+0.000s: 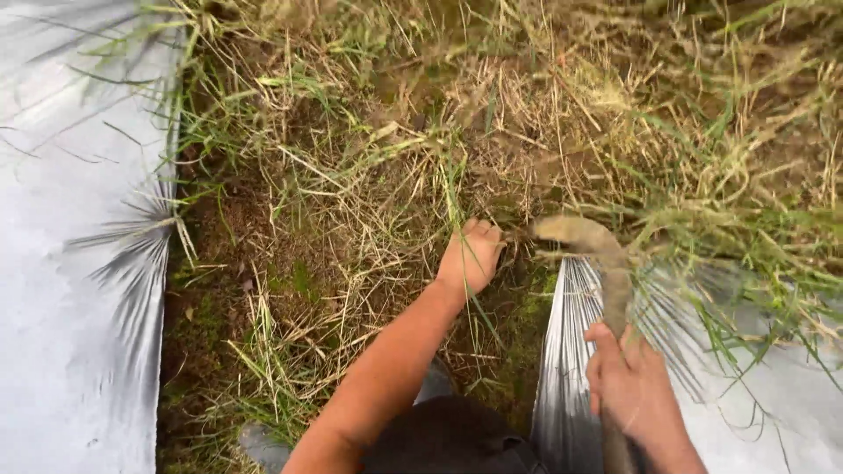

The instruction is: The person uses a sickle to cut grass and weeds growing along the edge of a plastic mulch sheet in a field. They repeatedly pull up the cut vegetation by hand and clear the area around the plastic sheet.

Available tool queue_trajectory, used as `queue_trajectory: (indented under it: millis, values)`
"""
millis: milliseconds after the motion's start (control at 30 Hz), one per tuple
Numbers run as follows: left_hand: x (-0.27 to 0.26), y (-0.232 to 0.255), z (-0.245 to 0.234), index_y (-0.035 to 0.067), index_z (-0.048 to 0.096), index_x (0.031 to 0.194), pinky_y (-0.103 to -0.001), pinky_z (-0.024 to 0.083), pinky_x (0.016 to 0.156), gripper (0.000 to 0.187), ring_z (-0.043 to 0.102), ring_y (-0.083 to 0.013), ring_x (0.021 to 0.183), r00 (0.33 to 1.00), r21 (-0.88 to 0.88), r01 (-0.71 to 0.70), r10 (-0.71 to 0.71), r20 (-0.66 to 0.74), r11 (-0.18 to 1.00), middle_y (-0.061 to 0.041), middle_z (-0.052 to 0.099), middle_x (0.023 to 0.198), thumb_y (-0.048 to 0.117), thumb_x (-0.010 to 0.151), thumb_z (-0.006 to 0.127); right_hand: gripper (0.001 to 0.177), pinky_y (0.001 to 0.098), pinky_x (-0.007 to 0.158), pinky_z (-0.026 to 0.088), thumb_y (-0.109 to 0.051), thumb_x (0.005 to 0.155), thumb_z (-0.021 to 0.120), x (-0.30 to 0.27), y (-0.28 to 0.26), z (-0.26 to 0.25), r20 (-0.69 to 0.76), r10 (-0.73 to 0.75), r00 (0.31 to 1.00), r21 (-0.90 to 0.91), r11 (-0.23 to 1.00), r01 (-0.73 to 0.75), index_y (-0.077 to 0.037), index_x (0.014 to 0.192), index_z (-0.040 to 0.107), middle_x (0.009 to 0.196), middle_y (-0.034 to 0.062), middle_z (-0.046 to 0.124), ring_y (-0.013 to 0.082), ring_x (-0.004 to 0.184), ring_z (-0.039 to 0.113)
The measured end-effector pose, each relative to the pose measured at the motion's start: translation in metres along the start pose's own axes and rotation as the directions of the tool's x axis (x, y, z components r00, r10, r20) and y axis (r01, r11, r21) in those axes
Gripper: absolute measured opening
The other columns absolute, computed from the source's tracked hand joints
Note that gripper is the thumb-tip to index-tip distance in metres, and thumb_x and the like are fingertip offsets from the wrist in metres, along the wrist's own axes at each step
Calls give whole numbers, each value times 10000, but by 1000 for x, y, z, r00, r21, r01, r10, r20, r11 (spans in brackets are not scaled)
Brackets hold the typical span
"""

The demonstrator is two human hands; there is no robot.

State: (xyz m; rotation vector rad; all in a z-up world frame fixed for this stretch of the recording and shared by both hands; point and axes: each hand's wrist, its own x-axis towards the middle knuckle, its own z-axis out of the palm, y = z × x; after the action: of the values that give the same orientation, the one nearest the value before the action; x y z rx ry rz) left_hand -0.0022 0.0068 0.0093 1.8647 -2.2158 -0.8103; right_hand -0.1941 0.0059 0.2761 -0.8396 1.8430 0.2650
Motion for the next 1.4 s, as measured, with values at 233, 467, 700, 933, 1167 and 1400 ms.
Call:
queue_trajectory:
  millis: [233, 467, 700, 933, 1167, 1400]
  values:
    - [1, -4, 14, 56, 639, 912, -414, 534, 846, 166, 614, -309, 874, 996, 111, -87, 90, -22, 990, -119, 633, 846, -10, 760, 628, 352, 403, 448, 465, -293, 1080, 390, 28, 47, 17, -20, -226, 974, 145, 963, 226, -48, 955, 611, 415, 127, 569, 283, 340, 565]
    - [1, -13, 23, 46, 641, 912, -418, 494, 958, 132, 614, -285, 844, 994, 68, -113, 112, 13, 991, -116, 636, 820, -44, 824, 599, 478, 392, 533, 438, -321, 1076, 414, 15, 29, 18, -117, -162, 980, 214, 959, 185, -9, 735, 538, 421, 172, 529, 301, 407, 552]
    - [2, -16, 25, 48, 620, 921, -443, 538, 920, 135, 636, -333, 941, 995, 26, -79, 81, -59, 997, -142, 643, 908, -23, 808, 604, 637, 407, 559, 481, -304, 1098, 400, 24, 38, 14, -56, -182, 982, 145, 971, 188, -5, 557, 557, 379, 171, 558, 294, 364, 560]
    - [-25, -8, -9, 58, 496, 781, -444, 371, 638, 220, 440, -271, 688, 978, -220, -125, 82, -193, 968, -118, 520, 729, 71, 993, 554, 372, 386, 498, 427, -285, 1104, 363, 18, 39, 7, -180, -179, 967, 212, 953, 216, -37, 886, 536, 413, 165, 559, 272, 376, 501]
    - [-116, 26, -65, 59, 661, 878, -306, 585, 510, 173, 601, -152, 567, 846, -393, 532, -464, 262, 750, -66, 675, 771, 136, 1025, 611, 254, 377, 358, 377, -260, 1077, 439, 27, 53, 12, -111, -246, 963, 437, 858, 270, -42, 1019, 556, 470, 170, 464, 285, 312, 453]
    - [-111, 32, -106, 106, 704, 1204, -538, 394, 1049, 347, 601, -243, 1130, 848, -17, 491, -482, -223, 871, -36, 696, 1148, 190, 903, 553, 349, 384, 442, 456, -320, 1082, 402, 17, 32, 16, -77, -336, 939, 265, 901, 344, -51, 1042, 621, 484, 133, 524, 257, 350, 550]
